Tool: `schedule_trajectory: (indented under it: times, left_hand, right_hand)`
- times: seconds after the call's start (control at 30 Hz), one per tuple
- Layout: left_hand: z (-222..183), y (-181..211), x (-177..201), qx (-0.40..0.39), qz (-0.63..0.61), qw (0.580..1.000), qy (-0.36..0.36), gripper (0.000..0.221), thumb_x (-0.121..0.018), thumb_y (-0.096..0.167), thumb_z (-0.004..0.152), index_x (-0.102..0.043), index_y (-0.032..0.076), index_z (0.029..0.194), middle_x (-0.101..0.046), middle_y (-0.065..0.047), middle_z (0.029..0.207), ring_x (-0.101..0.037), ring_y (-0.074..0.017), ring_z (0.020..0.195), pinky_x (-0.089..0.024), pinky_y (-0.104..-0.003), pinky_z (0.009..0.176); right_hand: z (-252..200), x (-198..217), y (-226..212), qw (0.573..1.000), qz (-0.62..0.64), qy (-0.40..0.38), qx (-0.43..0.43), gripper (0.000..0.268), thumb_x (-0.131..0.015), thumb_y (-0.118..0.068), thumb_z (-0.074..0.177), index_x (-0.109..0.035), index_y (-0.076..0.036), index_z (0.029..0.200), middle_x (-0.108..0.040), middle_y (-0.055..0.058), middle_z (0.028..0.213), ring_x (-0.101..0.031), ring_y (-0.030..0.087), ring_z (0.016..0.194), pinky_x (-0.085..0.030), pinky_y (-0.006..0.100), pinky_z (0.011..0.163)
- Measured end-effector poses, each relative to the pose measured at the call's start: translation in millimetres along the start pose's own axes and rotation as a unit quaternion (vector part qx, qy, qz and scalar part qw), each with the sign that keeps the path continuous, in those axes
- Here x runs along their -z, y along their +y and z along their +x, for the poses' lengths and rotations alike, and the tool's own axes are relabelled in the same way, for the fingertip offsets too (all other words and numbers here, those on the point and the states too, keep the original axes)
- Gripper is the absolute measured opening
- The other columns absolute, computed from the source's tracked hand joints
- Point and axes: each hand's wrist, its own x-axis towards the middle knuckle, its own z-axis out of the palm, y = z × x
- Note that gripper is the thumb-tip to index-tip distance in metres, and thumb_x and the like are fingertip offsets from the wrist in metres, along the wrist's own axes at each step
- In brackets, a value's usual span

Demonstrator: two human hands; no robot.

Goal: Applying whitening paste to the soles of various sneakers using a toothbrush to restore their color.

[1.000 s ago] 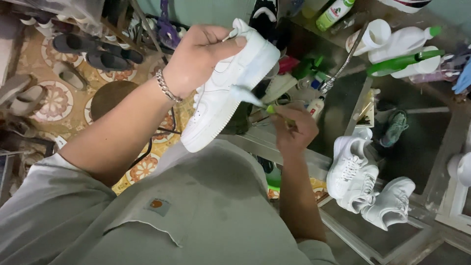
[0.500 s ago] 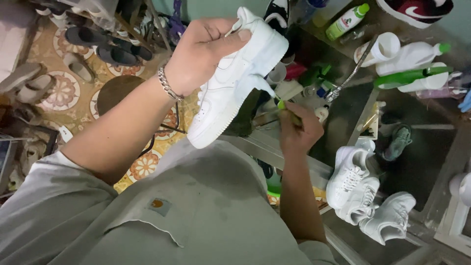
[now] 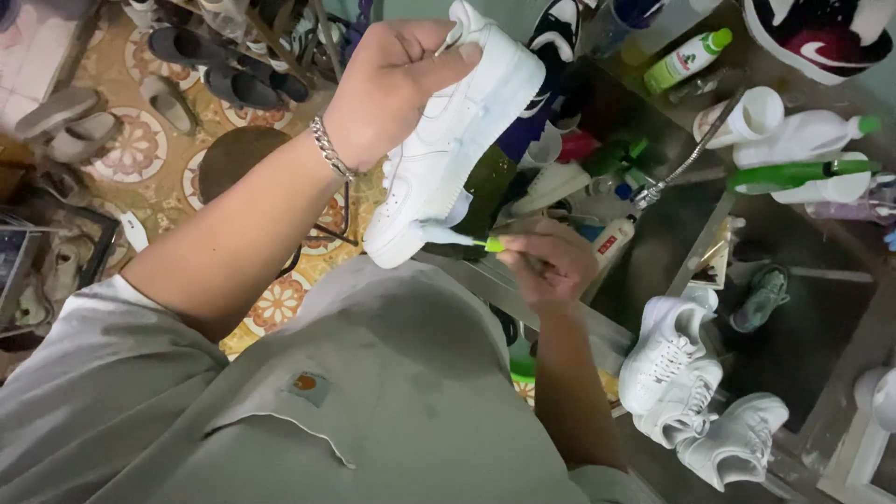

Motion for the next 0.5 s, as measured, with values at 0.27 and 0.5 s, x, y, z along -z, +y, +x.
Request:
schedule_trajectory:
  times: [0.27, 0.5]
  left_hand:
    - [-10.1, -7.8, 5.5, 0.01, -0.014, 0.999, 0.029, 0.07, -0.078, 0.024, 0.132, -0.023, 0.025, 0.088, -0.017, 0.011, 0.086, -0.017, -0.0067, 0.076, -0.017, -0.032, 0.072]
    - [-26.9, -37.8, 43.5, -0.05, 0.099, 0.989, 0.093, 0.073, -0.076, 0.013, 0.14, -0.021, 0.021, 0.093, -0.017, 0.008, 0.084, -0.019, -0.0089, 0.076, -0.021, -0.037, 0.075]
  right_hand:
    - [-10.7, -3.1, 10.4, 0.997, -0.073, 0.03, 0.021, 0.009, -0.088, -0.02, 0.118, -0.086, -0.011, 0.121, -0.089, 0.004, 0.099, -0.084, 0.012, 0.079, -0.066, 0.029, 0.065]
    - [-19.9, 4.0, 41.2, 0.986, -0.163, 0.025, -0.013, 0.028, -0.089, -0.034, 0.118, -0.087, -0.007, 0.11, -0.073, -0.005, 0.081, -0.052, 0.007, 0.063, -0.041, 0.027, 0.056]
